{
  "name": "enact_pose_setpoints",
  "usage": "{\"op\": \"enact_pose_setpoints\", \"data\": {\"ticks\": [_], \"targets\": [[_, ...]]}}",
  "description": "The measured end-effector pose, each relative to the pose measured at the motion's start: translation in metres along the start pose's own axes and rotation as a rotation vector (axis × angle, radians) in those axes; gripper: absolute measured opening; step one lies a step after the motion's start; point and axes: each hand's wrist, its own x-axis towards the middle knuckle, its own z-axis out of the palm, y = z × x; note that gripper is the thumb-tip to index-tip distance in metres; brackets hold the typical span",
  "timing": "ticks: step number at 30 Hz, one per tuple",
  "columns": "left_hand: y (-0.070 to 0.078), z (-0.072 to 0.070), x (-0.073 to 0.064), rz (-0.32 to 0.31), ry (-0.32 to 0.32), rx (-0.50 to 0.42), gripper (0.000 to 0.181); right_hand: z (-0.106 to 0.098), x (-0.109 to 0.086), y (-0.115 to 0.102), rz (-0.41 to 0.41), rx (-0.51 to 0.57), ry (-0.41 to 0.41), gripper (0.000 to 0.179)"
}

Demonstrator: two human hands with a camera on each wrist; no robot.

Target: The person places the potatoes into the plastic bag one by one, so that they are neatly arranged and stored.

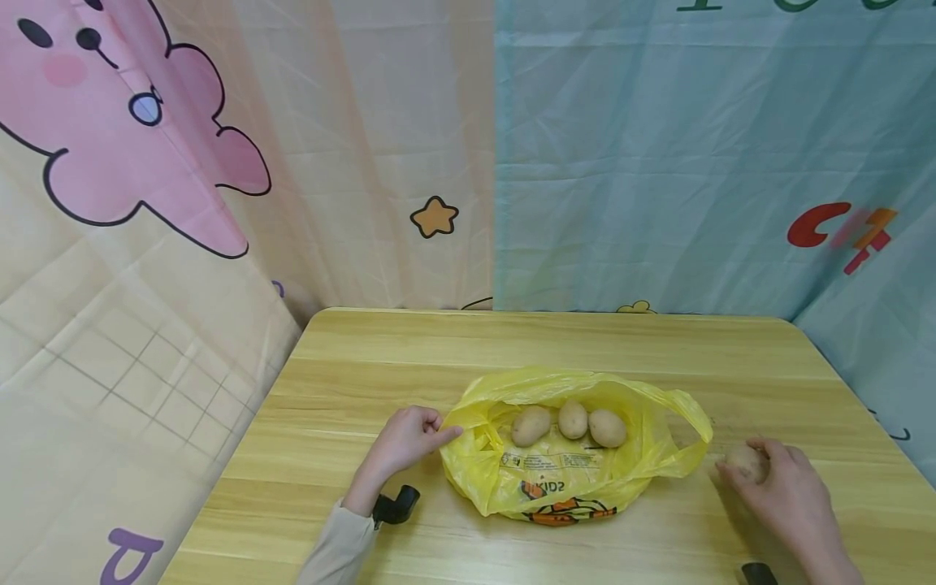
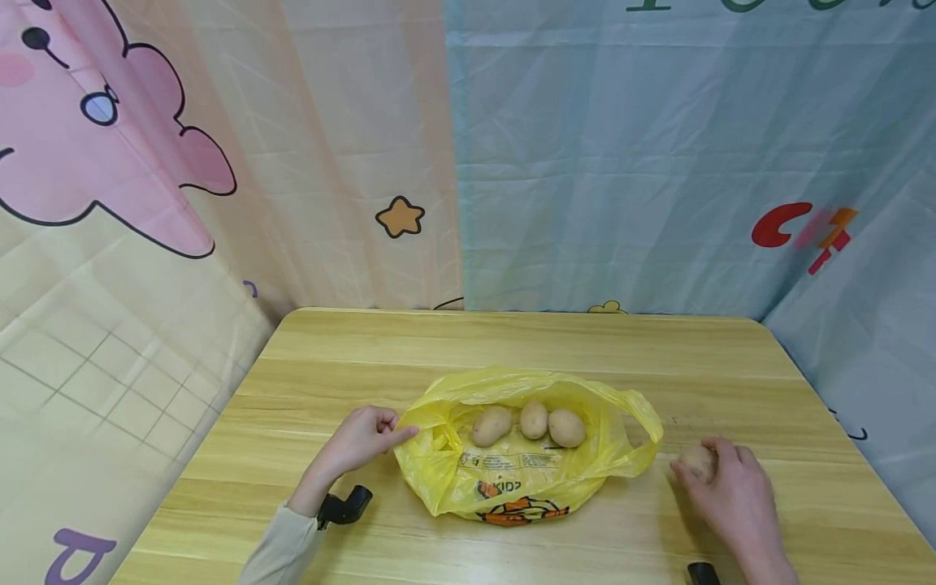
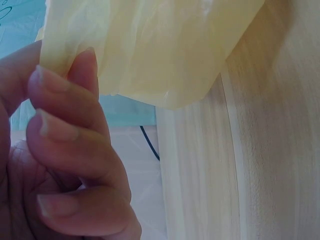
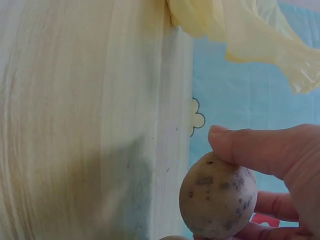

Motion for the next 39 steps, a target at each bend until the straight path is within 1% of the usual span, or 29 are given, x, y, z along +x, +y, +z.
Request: {"op": "enact_pose_setpoints", "data": {"ticks": [11, 16, 21, 26, 33, 39], "targets": [[0.0, 0.0, -0.001, 0.011, 0.008, -0.011, 0.042, -0.005, -0.001, -0.009, 0.023, 0.025, 0.053, 0.06], [0.0, 0.0, -0.001, 0.015, 0.007, -0.007, 0.04, -0.009, 0.0, -0.013, 0.033, 0.035, 0.066, 0.06], [-0.001, 0.001, 0.0, 0.011, 0.007, 0.0, 0.04, -0.011, -0.001, -0.016, 0.028, 0.041, 0.095, 0.057], [-0.001, 0.001, 0.0, 0.009, 0.005, -0.009, 0.042, -0.015, -0.002, -0.021, 0.039, 0.036, 0.103, 0.058], [0.0, 0.0, -0.001, 0.016, 0.004, -0.015, 0.042, -0.021, -0.003, -0.03, 0.04, 0.046, 0.147, 0.056], [0.0, 0.0, 0.0, 0.017, 0.002, -0.01, 0.042, -0.024, -0.005, -0.037, 0.037, 0.049, 0.167, 0.055]]}}
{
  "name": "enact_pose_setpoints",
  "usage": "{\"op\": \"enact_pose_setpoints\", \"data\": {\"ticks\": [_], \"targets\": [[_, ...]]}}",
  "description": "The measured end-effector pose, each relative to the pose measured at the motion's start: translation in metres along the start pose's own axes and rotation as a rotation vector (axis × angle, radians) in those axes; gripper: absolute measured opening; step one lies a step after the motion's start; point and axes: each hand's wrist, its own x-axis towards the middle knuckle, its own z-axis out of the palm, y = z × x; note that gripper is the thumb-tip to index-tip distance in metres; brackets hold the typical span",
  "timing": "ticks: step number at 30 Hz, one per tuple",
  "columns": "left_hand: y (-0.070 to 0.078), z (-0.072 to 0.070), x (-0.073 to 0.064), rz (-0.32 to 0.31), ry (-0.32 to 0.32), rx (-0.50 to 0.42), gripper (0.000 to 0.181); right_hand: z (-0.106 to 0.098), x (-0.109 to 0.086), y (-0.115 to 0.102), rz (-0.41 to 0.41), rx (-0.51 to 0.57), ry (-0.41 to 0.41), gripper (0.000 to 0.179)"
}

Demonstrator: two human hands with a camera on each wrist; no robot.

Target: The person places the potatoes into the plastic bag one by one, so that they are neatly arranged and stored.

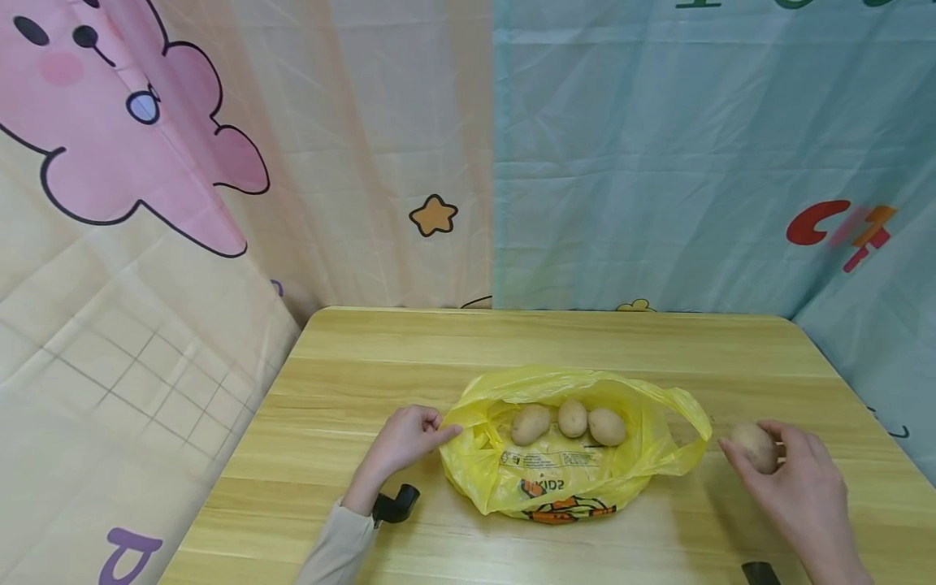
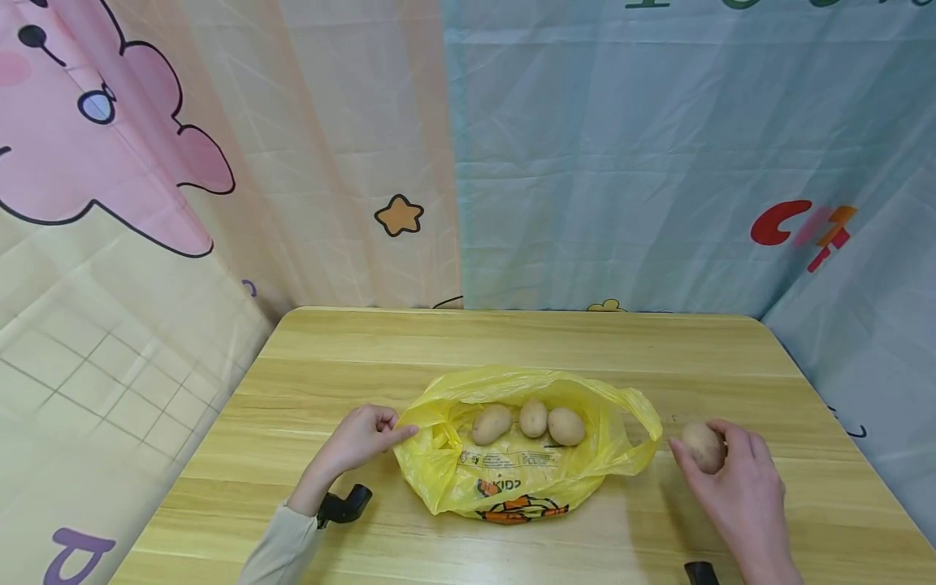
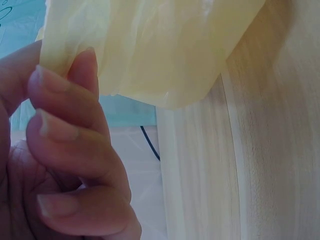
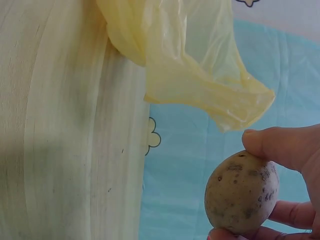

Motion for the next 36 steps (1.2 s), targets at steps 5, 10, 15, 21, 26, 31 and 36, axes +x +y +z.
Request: {"op": "enact_pose_setpoints", "data": {"ticks": [5, 10, 15, 21, 26, 31, 36], "targets": [[0.0, 0.0, 0.001, -0.004, 0.002, 0.016, 0.04, -0.002, -0.001, -0.005, 0.001, 0.007, 0.012, 0.054], [0.0, 0.0, 0.001, -0.006, 0.003, 0.017, 0.04, -0.004, -0.002, -0.011, -0.011, 0.015, 0.044, 0.052], [0.001, 0.0, 0.001, -0.003, 0.005, 0.016, 0.041, -0.004, -0.002, -0.016, -0.041, 0.021, 0.082, 0.051], [0.001, -0.001, 0.001, -0.01, 0.0, 0.006, 0.042, -0.005, -0.002, -0.02, -0.059, 0.027, 0.103, 0.052], [0.001, 0.0, 0.002, -0.017, -0.009, 0.008, 0.041, -0.007, -0.002, -0.025, -0.06, 0.028, 0.089, 0.053], [0.0, 0.0, 0.002, -0.019, -0.012, 0.008, 0.041, -0.008, -0.003, -0.03, -0.058, 0.028, 0.072, 0.054], [0.0, 0.0, 0.002, -0.014, -0.007, 0.01, 0.042, -0.008, -0.004, -0.033, -0.069, 0.035, 0.087, 0.055]]}}
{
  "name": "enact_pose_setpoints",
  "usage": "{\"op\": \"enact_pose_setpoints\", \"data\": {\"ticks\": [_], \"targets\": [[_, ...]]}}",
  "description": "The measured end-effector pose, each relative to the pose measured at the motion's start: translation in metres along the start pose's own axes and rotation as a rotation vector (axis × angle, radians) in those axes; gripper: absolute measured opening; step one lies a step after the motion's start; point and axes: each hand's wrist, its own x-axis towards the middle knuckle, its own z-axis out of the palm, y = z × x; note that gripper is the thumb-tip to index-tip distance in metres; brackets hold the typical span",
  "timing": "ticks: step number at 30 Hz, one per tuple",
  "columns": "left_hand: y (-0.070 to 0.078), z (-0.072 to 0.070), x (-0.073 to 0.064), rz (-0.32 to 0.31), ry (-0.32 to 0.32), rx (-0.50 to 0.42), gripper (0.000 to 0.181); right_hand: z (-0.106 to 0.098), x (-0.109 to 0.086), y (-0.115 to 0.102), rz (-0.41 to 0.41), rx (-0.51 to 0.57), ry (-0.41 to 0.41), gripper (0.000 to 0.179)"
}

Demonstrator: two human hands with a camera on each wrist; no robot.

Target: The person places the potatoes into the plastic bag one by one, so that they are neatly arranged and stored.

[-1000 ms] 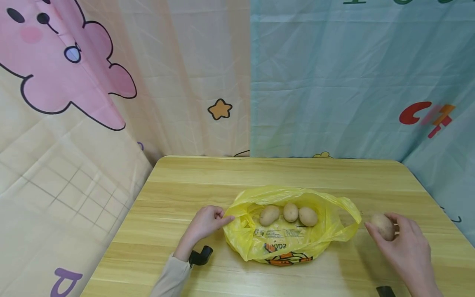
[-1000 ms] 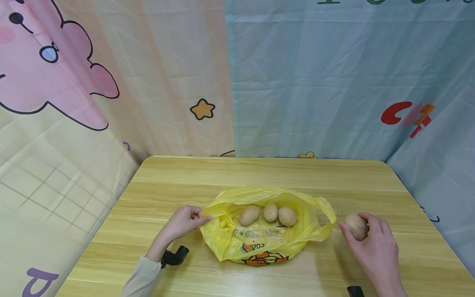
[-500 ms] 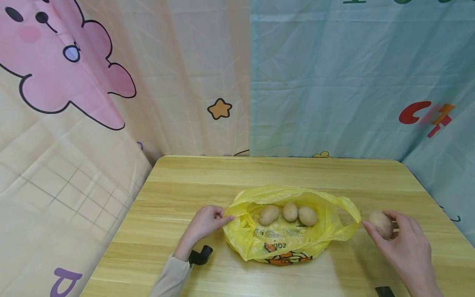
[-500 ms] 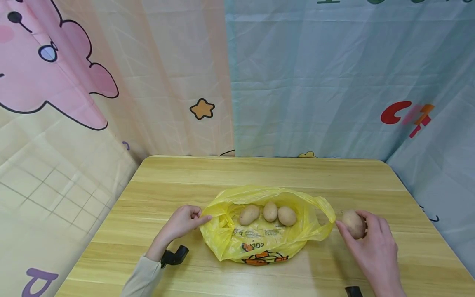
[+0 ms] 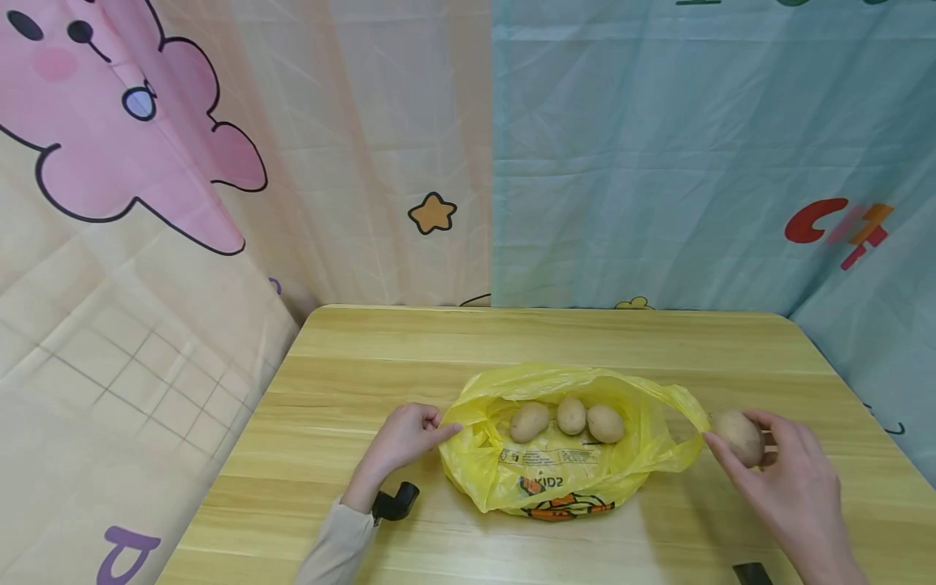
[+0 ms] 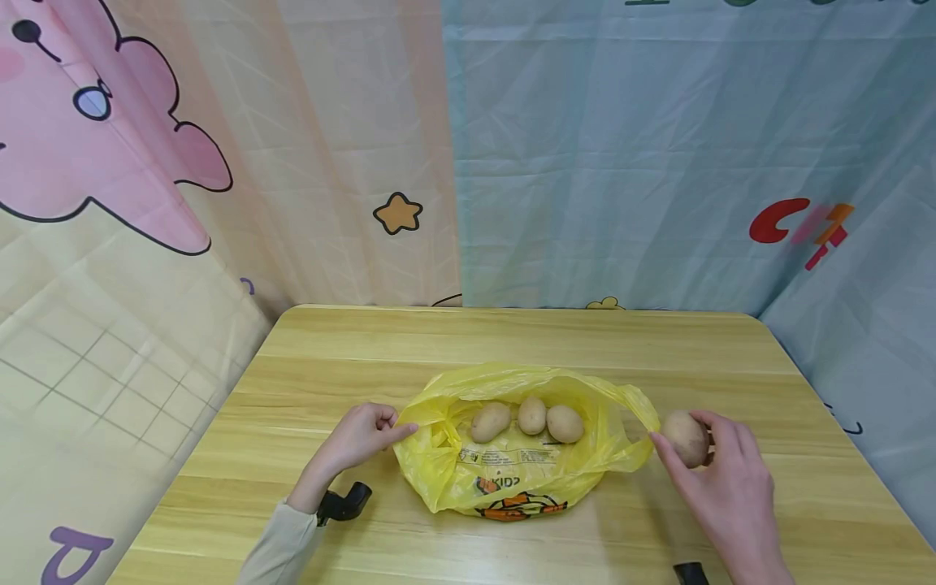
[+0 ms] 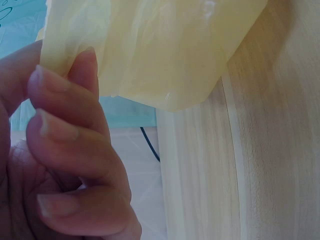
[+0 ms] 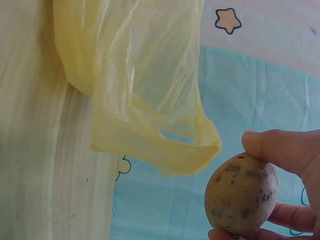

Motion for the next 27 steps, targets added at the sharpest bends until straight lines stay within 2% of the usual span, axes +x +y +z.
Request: {"op": "enact_pose_setpoints", "data": {"ticks": [10, 17, 23, 27], "targets": [[0.0, -0.001, -0.001, 0.015, 0.007, 0.002, 0.042, -0.002, 0.002, -0.013, -0.029, 0.012, 0.004, 0.055], [0.001, -0.001, 0.0, 0.001, -0.003, -0.005, 0.042, 0.0, 0.002, -0.018, -0.048, 0.043, 0.01, 0.054], [0.0, -0.001, -0.001, 0.014, 0.003, 0.002, 0.042, 0.005, 0.003, -0.021, -0.099, 0.072, 0.052, 0.055], [0.0, -0.001, -0.001, 0.011, 0.0, -0.001, 0.041, 0.007, 0.003, -0.025, -0.114, 0.058, 0.041, 0.054]]}}
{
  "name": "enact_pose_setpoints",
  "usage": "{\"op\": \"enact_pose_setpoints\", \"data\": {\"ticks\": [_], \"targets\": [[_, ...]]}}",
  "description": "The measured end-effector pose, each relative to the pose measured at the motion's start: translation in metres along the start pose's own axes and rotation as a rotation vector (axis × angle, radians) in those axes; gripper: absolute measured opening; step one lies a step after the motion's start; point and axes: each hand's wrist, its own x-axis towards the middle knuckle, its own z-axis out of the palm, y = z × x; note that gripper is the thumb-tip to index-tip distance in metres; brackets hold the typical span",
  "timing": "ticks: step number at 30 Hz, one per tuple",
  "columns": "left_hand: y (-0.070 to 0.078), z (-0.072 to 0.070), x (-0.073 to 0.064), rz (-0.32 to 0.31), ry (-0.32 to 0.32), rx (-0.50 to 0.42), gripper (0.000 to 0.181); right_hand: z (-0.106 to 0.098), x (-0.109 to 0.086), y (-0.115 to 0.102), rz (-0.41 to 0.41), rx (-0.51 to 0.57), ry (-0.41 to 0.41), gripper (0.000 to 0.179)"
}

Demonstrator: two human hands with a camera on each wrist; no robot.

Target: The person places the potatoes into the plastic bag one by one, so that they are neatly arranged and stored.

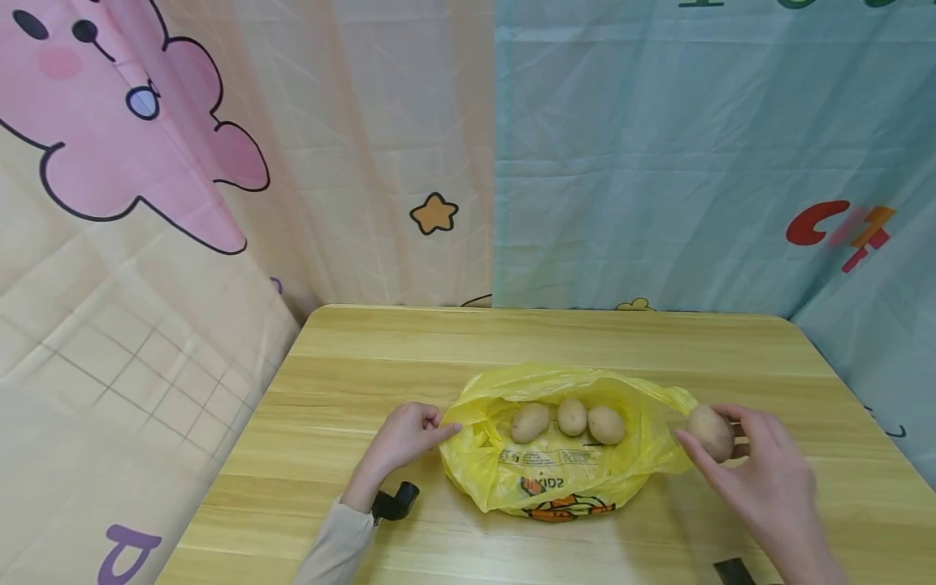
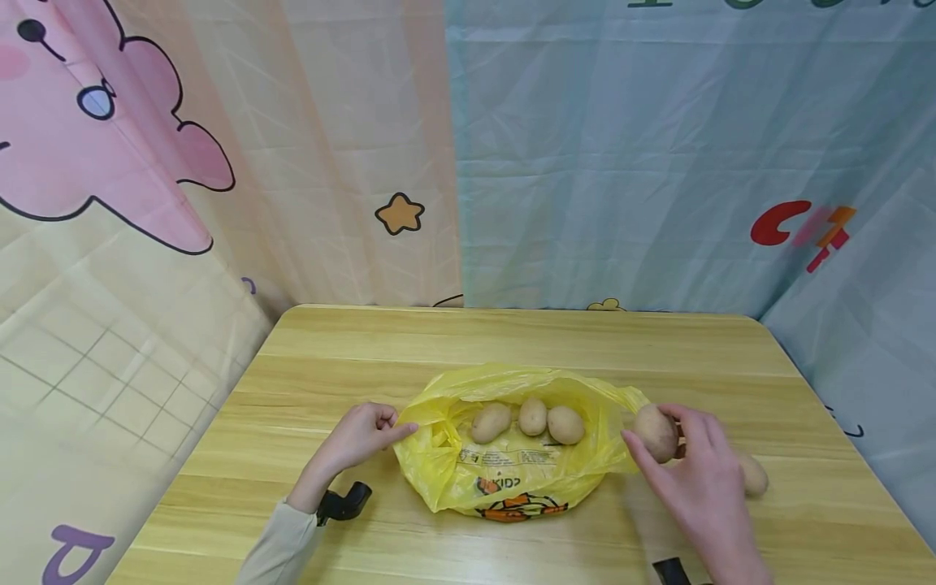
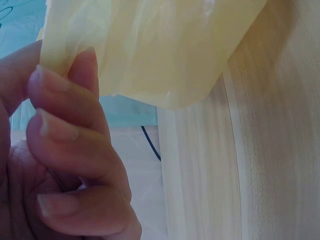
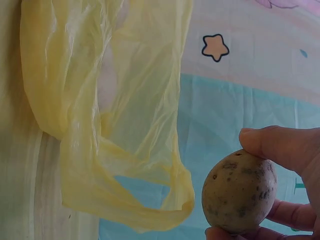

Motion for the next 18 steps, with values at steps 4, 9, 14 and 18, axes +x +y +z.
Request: {"op": "enact_pose_setpoints", "data": {"ticks": [4, 9, 14, 18], "targets": [[0.0, 0.0, 0.0, 0.003, 0.003, -0.009, 0.042, 0.002, 0.0, -0.004, -0.011, 0.013, -0.022, 0.054], [0.0, 0.0, 0.0, 0.003, 0.007, -0.008, 0.042, 0.008, 0.001, -0.008, -0.045, 0.05, -0.031, 0.053], [0.0, 0.0, 0.0, 0.003, 0.009, -0.009, 0.042, 0.015, 0.002, -0.011, -0.108, 0.068, -0.034, 0.055], [-0.001, 0.0, 0.001, 0.001, 0.007, -0.002, 0.041, 0.02, 0.003, -0.014, -0.141, 0.082, -0.051, 0.056]]}}
